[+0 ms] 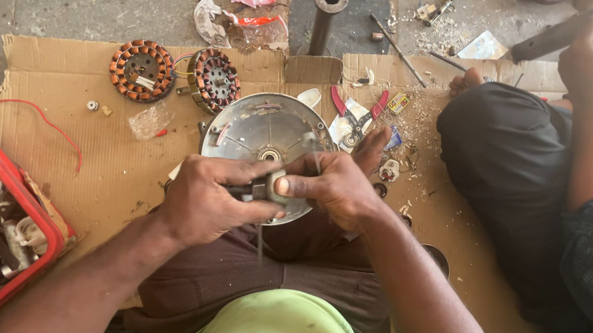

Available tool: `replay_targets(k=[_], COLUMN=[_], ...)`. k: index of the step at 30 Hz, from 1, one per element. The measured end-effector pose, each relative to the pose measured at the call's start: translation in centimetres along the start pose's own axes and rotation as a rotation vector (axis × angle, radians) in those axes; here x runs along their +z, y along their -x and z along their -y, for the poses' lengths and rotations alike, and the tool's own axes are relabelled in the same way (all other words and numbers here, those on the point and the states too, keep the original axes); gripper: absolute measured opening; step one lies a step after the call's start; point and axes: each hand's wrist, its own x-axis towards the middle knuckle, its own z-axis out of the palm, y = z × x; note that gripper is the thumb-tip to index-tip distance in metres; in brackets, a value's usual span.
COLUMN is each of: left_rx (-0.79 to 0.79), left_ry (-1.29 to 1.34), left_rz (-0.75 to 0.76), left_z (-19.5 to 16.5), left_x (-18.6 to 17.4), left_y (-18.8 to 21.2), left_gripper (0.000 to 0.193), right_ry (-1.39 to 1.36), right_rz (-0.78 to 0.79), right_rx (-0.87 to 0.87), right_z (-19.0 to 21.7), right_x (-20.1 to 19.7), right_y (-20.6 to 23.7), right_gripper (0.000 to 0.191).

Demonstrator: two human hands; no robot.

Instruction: The person sits on the floor and assembles a small electric motor, likely for a fan. They insert a threaded shaft into a metal housing, use a hammer to tap a bearing into place, and secure the assembly with pliers. The workspace is cluttered with motor parts and tools.

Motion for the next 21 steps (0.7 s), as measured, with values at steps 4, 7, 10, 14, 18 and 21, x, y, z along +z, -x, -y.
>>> replay_targets(k=[4, 7, 10, 14, 18, 21], left_rx=[0.033, -0.164, -0.281, -0.38, -0.353, -0.386], left_ry=[-0.036, -0.157, -0.338, -0.393, -0.449, -0.451], left_rz=[-0.001, -0.031, -0.026, 0.074, 0.097, 0.108], left_z=[1.5, 3.0, 4.4, 5.6, 5.8, 5.5], left_x=[-0.6, -1.1, -1.6, -1.4, -0.9, -0.7], left_y=[0.2, -0.4, -1.8, -3.9, -5.0, -5.3], left_gripper=[0.055, 0.058, 0.061, 0.061, 0.06, 0.059], right_ry=[0.207, 0.074, -0.14, -0.171, -0.308, -0.348], right_rz=[-0.089, -0.306, -0.436, -0.468, -0.411, -0.374], right_rx=[-0.038, 0.083, 0.066, 0.173, 0.236, 0.215], right_z=[0.2, 0.3, -0.8, -4.0, -6.6, -7.3], right_x=[-0.2, -2.2, -3.9, -3.7, -2.7, -2.3], right_y=[1.0, 2.8, 4.3, 4.8, 4.1, 3.6], right_gripper=[0.044, 0.035, 0.029, 0.025, 0.024, 0.025])
